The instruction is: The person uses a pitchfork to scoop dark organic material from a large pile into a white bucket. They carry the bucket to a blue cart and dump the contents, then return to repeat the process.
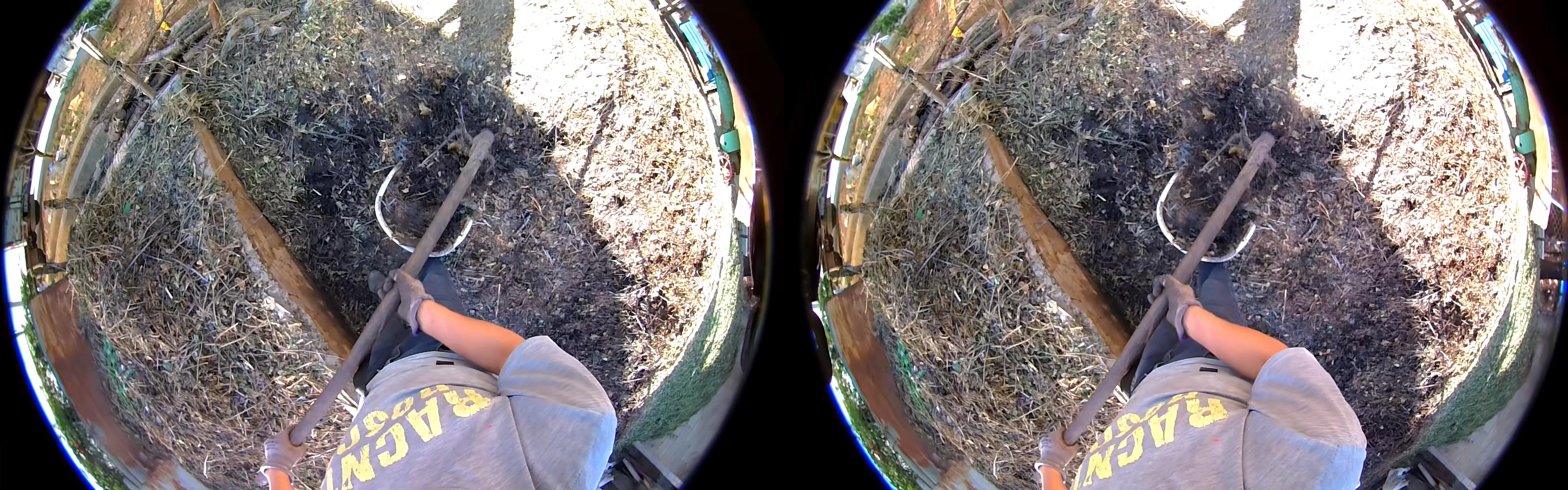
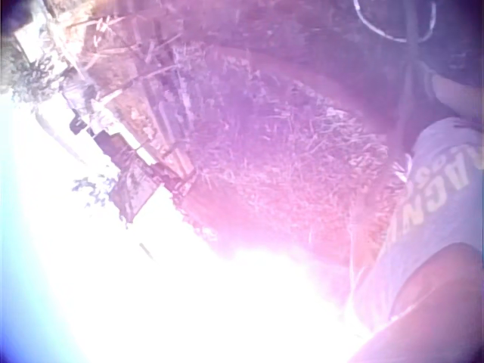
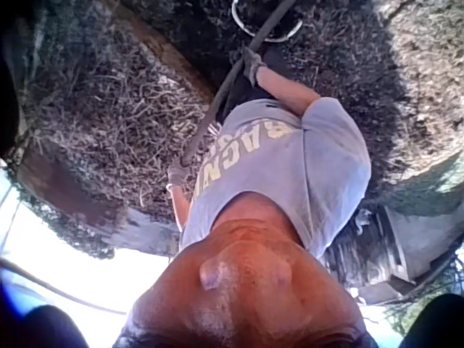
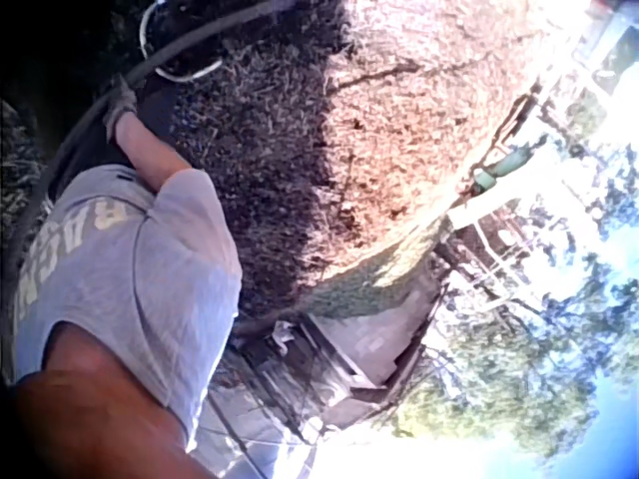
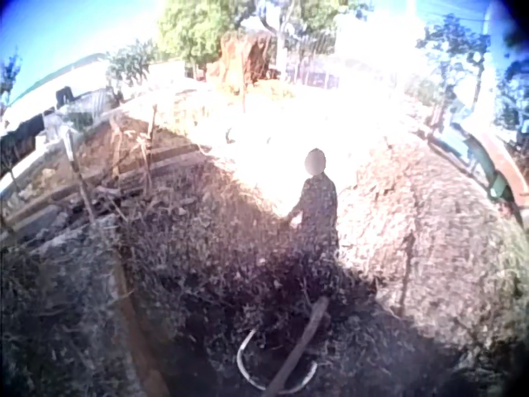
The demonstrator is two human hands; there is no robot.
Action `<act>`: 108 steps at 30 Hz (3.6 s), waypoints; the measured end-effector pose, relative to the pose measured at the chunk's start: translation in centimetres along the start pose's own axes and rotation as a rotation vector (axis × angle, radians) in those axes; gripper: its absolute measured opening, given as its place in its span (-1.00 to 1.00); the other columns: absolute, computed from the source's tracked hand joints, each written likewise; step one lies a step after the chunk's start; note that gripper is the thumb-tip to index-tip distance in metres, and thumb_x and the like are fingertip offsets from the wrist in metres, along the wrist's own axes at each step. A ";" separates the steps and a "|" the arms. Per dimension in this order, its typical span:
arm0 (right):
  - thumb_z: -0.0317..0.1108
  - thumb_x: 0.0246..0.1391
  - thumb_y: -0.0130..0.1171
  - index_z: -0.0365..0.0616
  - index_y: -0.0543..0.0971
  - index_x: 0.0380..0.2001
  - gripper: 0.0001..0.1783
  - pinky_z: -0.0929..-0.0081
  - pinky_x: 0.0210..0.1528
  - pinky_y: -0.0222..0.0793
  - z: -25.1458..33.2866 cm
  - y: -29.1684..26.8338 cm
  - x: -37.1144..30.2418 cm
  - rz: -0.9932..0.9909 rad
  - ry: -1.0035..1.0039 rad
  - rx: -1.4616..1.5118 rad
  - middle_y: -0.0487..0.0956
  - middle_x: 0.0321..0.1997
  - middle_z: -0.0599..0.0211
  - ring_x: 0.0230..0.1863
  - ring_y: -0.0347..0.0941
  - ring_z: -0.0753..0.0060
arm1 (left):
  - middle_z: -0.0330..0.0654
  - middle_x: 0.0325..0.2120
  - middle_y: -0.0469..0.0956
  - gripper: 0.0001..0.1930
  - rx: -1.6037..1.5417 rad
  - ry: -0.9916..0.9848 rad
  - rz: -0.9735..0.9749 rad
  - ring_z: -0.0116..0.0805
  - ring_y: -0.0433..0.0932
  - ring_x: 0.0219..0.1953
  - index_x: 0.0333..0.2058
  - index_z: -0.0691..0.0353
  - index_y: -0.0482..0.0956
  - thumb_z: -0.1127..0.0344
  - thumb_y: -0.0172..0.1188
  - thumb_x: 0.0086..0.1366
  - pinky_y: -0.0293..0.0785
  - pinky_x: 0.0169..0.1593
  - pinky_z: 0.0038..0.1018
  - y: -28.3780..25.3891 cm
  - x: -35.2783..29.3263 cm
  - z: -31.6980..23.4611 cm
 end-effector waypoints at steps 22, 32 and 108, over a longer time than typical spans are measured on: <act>-0.36 0.03 0.17 -0.13 0.42 -0.48 -0.86 0.39 -0.55 0.46 25.4 0.0 7.1 -0.080 -0.409 0.135 0.42 -0.64 0.36 -0.66 0.36 0.41 | 0.00 -0.39 0.61 -0.66 -0.146 0.299 -0.320 0.03 0.59 -0.30 -0.26 0.11 0.55 0.18 0.27 -0.07 0.49 -0.16 -0.17 -3.6 18.0 -22.9; -0.34 0.02 0.14 -0.11 0.44 -0.51 -0.87 0.39 -0.60 0.41 28.1 0.5 20.2 -0.215 -0.138 -0.060 0.41 -0.69 0.35 -0.69 0.34 0.39 | 0.02 -0.44 0.59 -0.70 0.023 0.135 -0.187 0.06 0.58 -0.32 -0.26 0.14 0.52 0.19 0.21 -0.01 0.48 -0.23 -0.16 -12.3 14.3 -37.6; -0.27 0.20 0.07 -0.21 0.61 -0.19 -0.74 0.62 -0.42 0.40 51.8 -7.1 5.7 -0.189 -0.856 -0.749 0.55 -0.48 0.44 -0.50 0.42 0.61 | -0.07 -0.41 0.58 -0.71 0.127 0.104 -0.412 -0.02 0.55 -0.27 -0.33 0.14 0.56 0.38 0.31 -0.14 0.41 -0.09 -0.19 -12.0 25.0 -27.5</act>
Point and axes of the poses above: each hand's wrist, its own x-axis towards the middle knuckle, its own y-axis out of the palm, z = x × y, the point moved 7 cm from there along x, towards the middle knuckle
